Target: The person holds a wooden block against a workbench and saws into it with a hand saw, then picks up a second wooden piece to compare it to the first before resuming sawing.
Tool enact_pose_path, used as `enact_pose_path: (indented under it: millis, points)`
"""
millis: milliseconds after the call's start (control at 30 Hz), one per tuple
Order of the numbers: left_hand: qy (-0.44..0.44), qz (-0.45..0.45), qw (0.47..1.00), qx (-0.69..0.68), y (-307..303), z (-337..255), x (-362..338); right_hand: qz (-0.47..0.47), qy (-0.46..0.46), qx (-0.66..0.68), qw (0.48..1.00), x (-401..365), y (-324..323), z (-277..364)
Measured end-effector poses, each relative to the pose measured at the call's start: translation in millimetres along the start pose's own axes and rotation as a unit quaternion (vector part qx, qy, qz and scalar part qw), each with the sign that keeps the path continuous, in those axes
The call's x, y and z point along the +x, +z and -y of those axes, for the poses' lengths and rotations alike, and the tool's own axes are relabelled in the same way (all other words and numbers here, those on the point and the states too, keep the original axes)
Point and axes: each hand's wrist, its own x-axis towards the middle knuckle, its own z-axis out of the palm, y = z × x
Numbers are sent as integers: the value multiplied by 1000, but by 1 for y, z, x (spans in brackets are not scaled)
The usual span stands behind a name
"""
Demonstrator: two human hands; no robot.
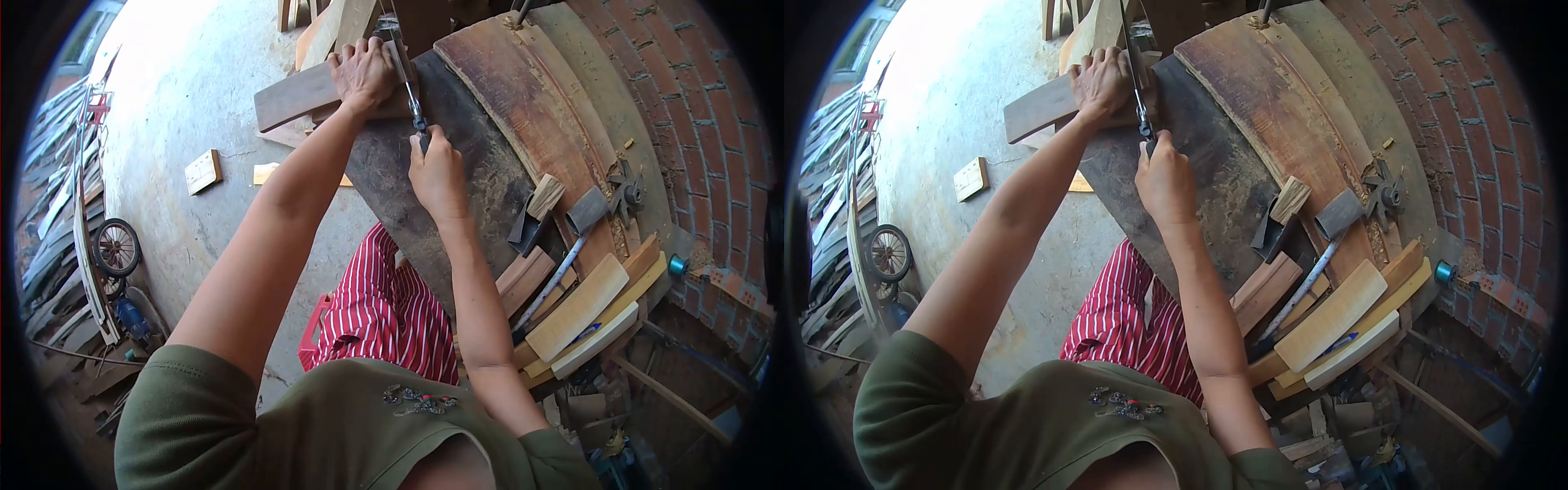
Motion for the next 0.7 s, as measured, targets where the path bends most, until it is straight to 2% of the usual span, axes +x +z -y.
enact_pose_path:
  millis: [100, 200, 267, 367, 400, 500, 633, 700]
  points:
    - [-2, 12, 1000, -2, 1, 1, 4, 33, 67, -4, 997, -84, -25, -7]
    - [-1, 10, 1000, 13, -1, 2, 4, 62, 100, 6, 993, -124, -45, -2]
    - [13, 6, 1000, 16, -2, -1, 3, 40, 59, 5, 997, -71, -27, -5]
    - [-11, 38, 999, 23, -3, -1, 2, -16, -24, -30, 999, 14, 7, -4]
    - [-8, 42, 999, 25, -5, 0, 3, -16, -19, -26, 999, 10, 6, -1]
    - [102, 40, 994, -4, -10, -3, -8, -1, 15, -1, 1000, -16, -3, -1]
    - [58, 30, 998, 3, -14, -9, -17, -13, 14, 3, 1000, -16, 2, 1]
    - [4, 35, 999, 7, -10, -9, -9, -15, 12, -7, 1000, 0, 5, 2]
